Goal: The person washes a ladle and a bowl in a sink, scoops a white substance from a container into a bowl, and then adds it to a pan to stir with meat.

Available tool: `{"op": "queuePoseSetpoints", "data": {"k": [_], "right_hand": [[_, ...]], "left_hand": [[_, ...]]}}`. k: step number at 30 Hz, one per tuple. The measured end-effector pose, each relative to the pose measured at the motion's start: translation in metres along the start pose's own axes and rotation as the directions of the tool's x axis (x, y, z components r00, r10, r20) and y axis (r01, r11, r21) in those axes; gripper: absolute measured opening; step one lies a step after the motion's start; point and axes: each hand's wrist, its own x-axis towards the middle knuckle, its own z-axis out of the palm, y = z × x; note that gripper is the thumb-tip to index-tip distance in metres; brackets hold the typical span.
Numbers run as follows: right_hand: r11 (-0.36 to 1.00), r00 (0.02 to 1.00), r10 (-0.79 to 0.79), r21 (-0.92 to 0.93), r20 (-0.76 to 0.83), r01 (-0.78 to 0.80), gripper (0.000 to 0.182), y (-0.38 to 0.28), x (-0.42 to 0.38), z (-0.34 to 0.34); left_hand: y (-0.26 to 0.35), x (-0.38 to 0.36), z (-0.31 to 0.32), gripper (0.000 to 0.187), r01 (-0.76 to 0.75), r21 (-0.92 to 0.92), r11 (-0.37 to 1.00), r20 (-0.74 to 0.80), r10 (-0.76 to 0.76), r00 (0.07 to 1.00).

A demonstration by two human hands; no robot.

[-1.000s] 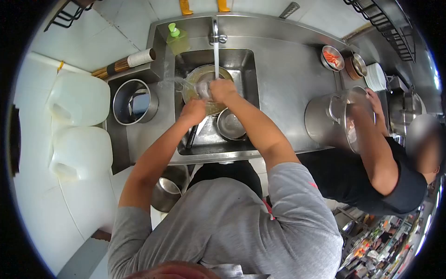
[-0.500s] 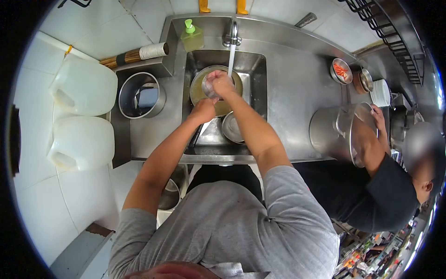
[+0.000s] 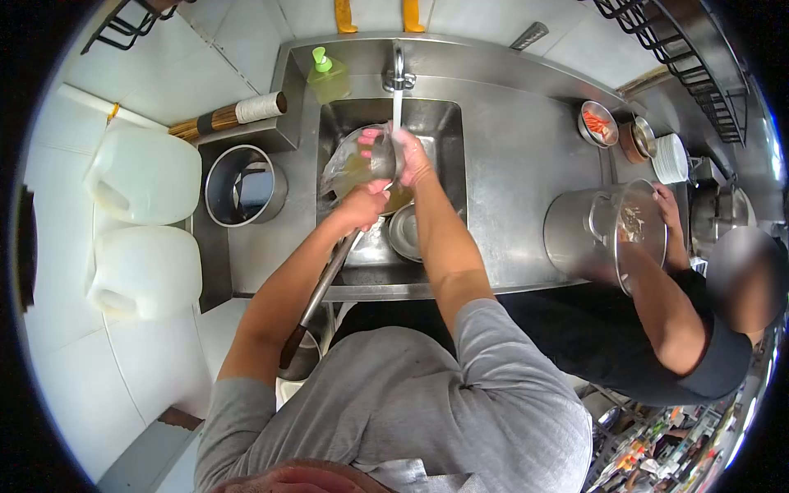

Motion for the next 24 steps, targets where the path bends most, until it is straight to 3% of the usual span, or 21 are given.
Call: {"op": "queuePoseSetpoints", "data": {"k": [1, 2, 5, 9, 11, 15, 18, 22, 24], "right_hand": [[0.991, 0.998, 0.068, 0.117, 0.016, -0.070, 0.067, 0.003, 0.001, -0.003], [0.994, 0.986, 0.106, 0.006, -0.129, -0.106, 0.068, 0.011, 0.003, -0.004], [0.986, 0.888, 0.158, 0.025, -0.432, -0.163, 0.066, 0.033, 0.007, 0.005], [0.979, 0.871, 0.161, 0.184, -0.465, -0.083, 0.059, 0.036, -0.006, 0.019], [0.953, 0.818, 0.262, 0.271, -0.512, -0.135, 0.058, 0.043, 0.003, -0.001], [0.924, 0.749, 0.338, 0.353, -0.571, -0.147, 0.054, 0.044, 0.005, -0.005], [0.906, 0.750, 0.327, 0.416, -0.575, -0.075, 0.047, 0.057, 0.008, -0.022], [0.971, 0.781, -0.003, 0.185, -0.624, 0.152, 0.038, 0.075, 0.018, -0.056], [0.996, 0.852, 0.000, 0.079, -0.524, 0.048, 0.037, 0.048, 0.013, -0.053]], "left_hand": [[-0.006, 0.005, 0.000, 0.051, 0.028, -0.131, 0.991, 0.018, -0.026, 0.999], [-0.013, 0.010, -0.007, 0.049, 0.064, -0.266, 0.962, 0.107, -0.037, 0.994], [-0.016, 0.011, -0.015, 0.036, 0.145, -0.386, 0.911, 0.127, -0.103, 0.987], [-0.023, 0.014, -0.018, 0.017, 0.171, -0.635, 0.753, 0.229, -0.027, 0.973], [-0.023, 0.019, -0.021, 0.013, 0.164, -0.718, 0.677, 0.243, 0.023, 0.970], [-0.022, 0.027, -0.025, 0.012, 0.181, -0.752, 0.634, 0.292, 0.074, 0.953], [-0.020, 0.025, -0.025, 0.013, 0.201, -0.794, 0.574, 0.305, 0.089, 0.948], [-0.022, 0.034, -0.029, 0.012, 0.262, -0.833, 0.487, 0.374, 0.146, 0.916], [-0.022, 0.032, -0.026, 0.011, 0.284, -0.808, 0.517, 0.395, 0.117, 0.911]]}}
